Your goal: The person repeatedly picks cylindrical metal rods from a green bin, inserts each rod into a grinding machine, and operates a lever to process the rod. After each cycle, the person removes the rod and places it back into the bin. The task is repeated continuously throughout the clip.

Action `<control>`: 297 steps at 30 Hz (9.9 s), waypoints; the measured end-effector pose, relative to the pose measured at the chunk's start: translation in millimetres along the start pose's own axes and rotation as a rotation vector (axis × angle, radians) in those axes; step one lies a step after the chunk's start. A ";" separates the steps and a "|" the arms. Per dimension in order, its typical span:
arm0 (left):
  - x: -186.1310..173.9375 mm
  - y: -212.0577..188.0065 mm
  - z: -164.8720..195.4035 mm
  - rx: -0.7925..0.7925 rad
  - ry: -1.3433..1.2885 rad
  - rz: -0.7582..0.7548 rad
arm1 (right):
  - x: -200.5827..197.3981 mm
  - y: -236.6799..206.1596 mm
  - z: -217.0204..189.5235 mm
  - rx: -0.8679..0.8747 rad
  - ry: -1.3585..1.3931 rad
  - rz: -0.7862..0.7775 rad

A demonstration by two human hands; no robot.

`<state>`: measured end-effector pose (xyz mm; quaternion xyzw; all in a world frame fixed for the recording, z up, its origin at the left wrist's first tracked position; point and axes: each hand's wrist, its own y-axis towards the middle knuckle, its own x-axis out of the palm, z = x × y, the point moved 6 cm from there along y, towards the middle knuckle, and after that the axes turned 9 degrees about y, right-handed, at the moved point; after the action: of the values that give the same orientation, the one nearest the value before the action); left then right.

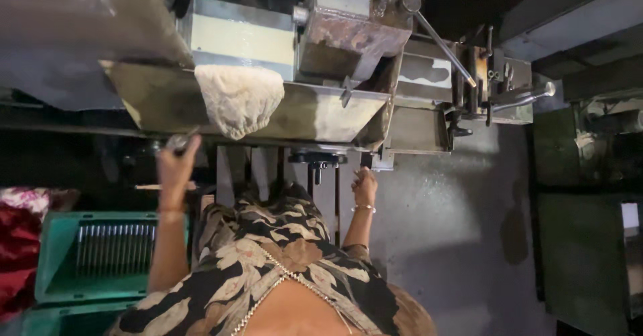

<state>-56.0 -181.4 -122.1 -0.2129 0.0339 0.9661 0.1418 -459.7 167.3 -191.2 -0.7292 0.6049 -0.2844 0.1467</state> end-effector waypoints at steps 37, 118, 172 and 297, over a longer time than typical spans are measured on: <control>83.9 -178.2 92.4 0.109 -0.358 0.324 | 131.5 -231.0 33.2 -0.202 -0.248 -0.983; -144.9 -207.8 -157.6 -0.662 0.581 -0.443 | 50.5 -332.8 139.7 -0.632 -0.635 -0.448; -215.9 -148.5 -88.2 0.023 1.083 -0.215 | 24.7 -341.8 138.9 -0.657 -0.670 -0.438; -249.5 -384.3 -270.6 -1.312 0.059 0.240 | 45.5 -323.7 153.1 -0.644 -0.758 -0.624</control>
<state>380.5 87.7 -264.5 -0.2759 -0.5335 0.7895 -0.1266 -105.7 176.2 -121.6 -0.9314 0.3228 0.1649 0.0331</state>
